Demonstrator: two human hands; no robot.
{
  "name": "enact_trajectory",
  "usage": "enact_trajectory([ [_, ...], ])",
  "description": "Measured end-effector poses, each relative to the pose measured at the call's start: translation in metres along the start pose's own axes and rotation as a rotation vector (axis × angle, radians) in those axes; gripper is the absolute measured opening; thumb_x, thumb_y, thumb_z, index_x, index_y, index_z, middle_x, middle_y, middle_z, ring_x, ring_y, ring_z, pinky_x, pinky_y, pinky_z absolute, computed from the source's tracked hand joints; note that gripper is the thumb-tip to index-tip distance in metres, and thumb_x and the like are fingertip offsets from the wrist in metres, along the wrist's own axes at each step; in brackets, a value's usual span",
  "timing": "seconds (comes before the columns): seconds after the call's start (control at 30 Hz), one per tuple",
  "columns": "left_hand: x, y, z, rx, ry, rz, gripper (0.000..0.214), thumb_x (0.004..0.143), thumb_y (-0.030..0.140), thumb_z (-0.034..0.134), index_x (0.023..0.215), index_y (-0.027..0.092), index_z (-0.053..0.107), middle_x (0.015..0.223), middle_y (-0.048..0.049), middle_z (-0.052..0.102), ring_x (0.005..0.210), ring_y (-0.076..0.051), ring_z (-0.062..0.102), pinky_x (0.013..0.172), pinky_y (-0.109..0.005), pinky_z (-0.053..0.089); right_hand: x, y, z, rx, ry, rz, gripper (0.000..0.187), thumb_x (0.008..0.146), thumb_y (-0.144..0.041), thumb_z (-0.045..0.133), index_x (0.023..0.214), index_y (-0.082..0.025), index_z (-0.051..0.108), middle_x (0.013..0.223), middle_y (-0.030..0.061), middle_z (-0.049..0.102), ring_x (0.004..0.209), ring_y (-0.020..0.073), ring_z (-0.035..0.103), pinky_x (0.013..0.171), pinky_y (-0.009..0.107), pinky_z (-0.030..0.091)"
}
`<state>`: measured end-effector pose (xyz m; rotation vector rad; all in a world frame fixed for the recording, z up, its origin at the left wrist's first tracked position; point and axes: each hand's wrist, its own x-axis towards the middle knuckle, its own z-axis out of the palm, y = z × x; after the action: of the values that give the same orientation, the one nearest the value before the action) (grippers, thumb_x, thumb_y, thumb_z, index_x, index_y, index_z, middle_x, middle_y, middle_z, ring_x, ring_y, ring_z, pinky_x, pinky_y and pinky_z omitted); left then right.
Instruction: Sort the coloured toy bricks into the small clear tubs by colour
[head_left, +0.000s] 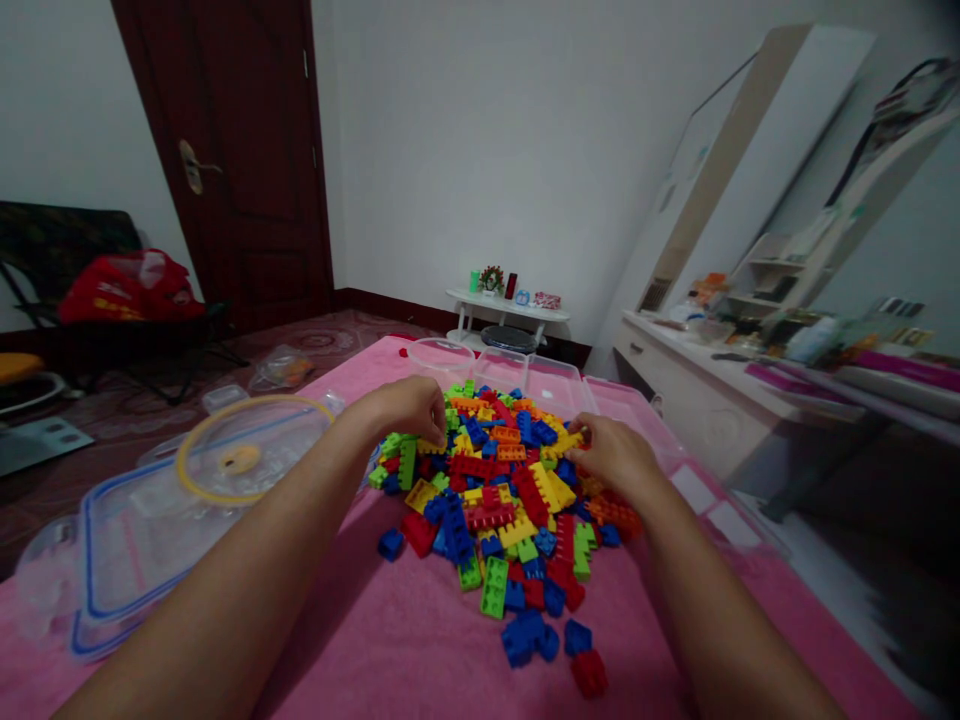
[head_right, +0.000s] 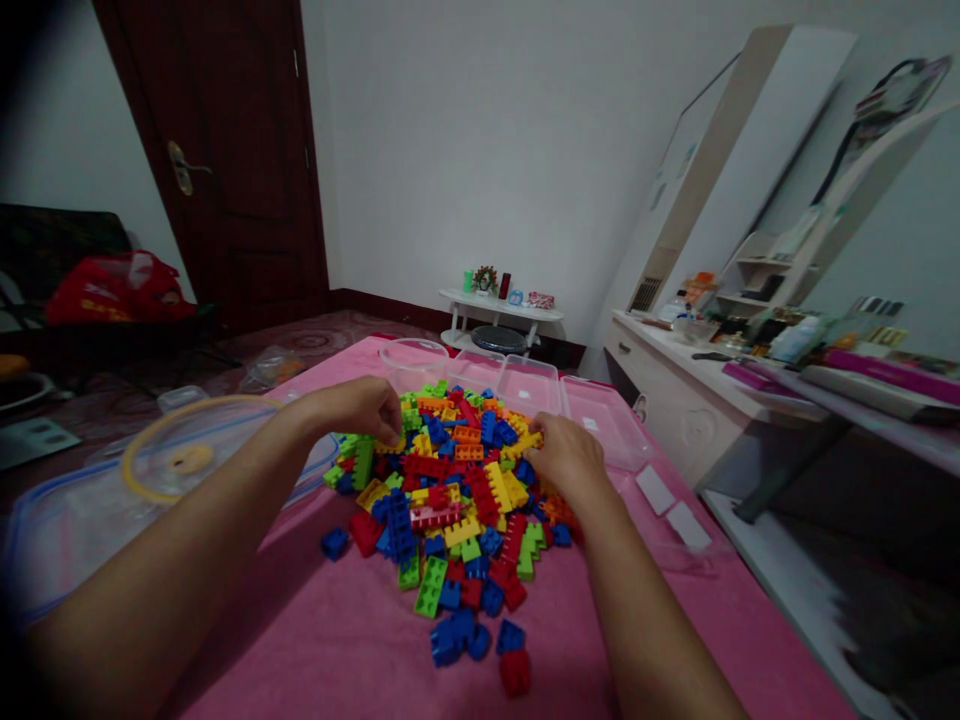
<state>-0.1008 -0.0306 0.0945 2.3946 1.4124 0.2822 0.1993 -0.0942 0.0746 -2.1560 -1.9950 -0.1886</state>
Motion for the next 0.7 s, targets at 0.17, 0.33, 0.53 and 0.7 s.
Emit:
enact_trajectory([
  [0.17,-0.008,0.015,-0.002,0.178,-0.089,-0.039,0.040,0.049,0.022,0.078,0.089,0.029,0.075,0.078,-0.0009,0.072,0.068,-0.020,0.063,0.062,-0.026,0.044,-0.004,0.007,-0.022,-0.021,-0.071,-0.001,0.029,0.070,-0.039,0.065,0.094,-0.025,0.069,0.084,0.0050,0.070,0.074,0.0189,0.062,0.057,0.026,0.033],
  [0.33,-0.010,0.034,0.002,0.411,-0.133,-0.115,0.034,0.054,0.020,0.073,0.087,0.026,0.074,0.093,-0.0050,0.072,0.083,-0.024,0.065,0.068,-0.029,0.048,-0.005,0.011,-0.025,0.051,-0.067,-0.035,0.025,0.067,-0.042,0.069,0.083,-0.024,0.071,0.075,0.0027,0.068,0.068,0.0164,0.060,0.055,0.024,0.031],
  [0.53,-0.014,0.036,-0.001,0.456,-0.082,-0.114,0.024,0.060,0.021,0.069,0.083,0.024,0.074,0.088,-0.0064,0.072,0.082,-0.023,0.066,0.069,-0.027,0.048,-0.003,0.009,-0.028,0.194,-0.021,-0.066,0.028,0.070,-0.047,0.065,0.069,-0.019,0.066,0.068,0.0037,0.066,0.061,0.0149,0.056,0.055,0.024,0.033],
  [0.7,-0.013,0.035,0.001,0.494,-0.101,-0.156,0.035,0.055,0.019,0.073,0.090,0.025,0.072,0.096,-0.0072,0.071,0.089,-0.026,0.065,0.072,-0.031,0.049,-0.008,-0.006,-0.027,0.208,-0.143,-0.149,0.027,0.069,-0.044,0.067,0.078,-0.019,0.068,0.070,0.0024,0.065,0.062,0.0144,0.056,0.054,0.024,0.033],
])
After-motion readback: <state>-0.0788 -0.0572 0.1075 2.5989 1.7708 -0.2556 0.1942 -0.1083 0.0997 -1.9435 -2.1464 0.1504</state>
